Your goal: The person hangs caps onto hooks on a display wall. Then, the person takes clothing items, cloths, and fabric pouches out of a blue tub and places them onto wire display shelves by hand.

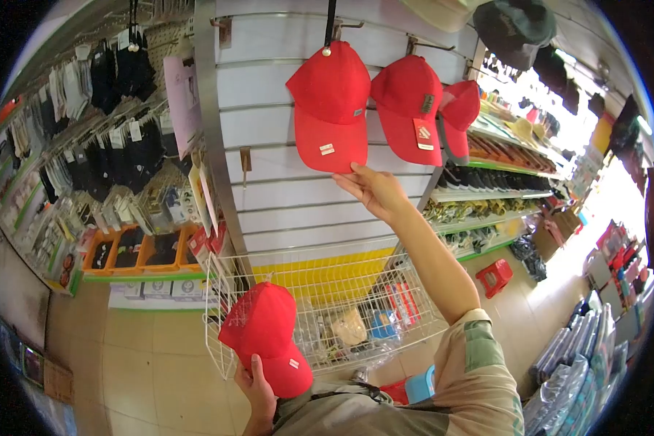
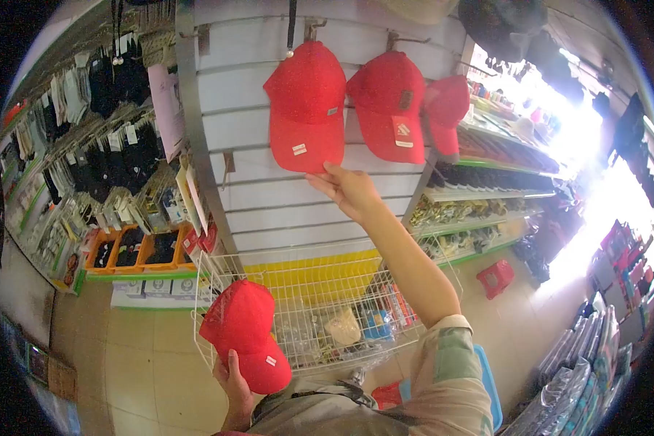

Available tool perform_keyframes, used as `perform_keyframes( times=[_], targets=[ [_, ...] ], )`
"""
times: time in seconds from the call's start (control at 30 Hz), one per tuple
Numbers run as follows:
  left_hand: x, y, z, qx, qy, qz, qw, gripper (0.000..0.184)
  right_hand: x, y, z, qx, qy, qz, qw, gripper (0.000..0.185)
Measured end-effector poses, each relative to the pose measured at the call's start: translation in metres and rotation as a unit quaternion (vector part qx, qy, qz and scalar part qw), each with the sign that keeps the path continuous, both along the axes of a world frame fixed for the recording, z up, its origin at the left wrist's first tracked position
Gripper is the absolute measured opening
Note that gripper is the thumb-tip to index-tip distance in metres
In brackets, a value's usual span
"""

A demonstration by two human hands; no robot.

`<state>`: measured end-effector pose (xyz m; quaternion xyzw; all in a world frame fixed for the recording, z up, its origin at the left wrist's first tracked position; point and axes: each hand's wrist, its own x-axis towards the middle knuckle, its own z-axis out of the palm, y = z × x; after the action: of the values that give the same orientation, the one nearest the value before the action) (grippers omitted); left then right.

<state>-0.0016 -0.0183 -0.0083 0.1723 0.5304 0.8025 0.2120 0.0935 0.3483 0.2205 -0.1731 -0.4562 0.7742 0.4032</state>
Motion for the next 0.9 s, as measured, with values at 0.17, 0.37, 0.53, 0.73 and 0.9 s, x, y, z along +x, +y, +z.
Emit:
perform_keyframes(
  times=[0.17,0.37,0.53,0.73,0.9],
  targets=[
    [0.003,0.002,0.015,0.017,-0.031,-0.023,0.999,0.030,0.007,-0.007,-0.012,-0.014,-0.001,-0.010,1.000,0.040],
    [0.007,0.009,0.042,0.035,-0.056,-0.007,0.998,0.029,0.038,-0.039,-0.050,0.048,-0.125,0.043,0.990,0.029],
    [-0.015,0.008,0.018,0.030,-0.021,-0.039,0.999,0.034,0.062,-0.099,-0.126,0.096,-0.281,0.158,0.942,0.034],
    [-0.014,0.025,0.059,0.058,0.044,-0.052,0.996,0.029,0.073,-0.162,-0.160,0.029,-0.196,0.309,0.930,0.046],
    [-0.013,0.032,0.066,0.081,0.044,-0.056,0.994,0.031,0.073,-0.180,-0.176,0.013,-0.188,0.200,0.962,0.048]
  ],
)
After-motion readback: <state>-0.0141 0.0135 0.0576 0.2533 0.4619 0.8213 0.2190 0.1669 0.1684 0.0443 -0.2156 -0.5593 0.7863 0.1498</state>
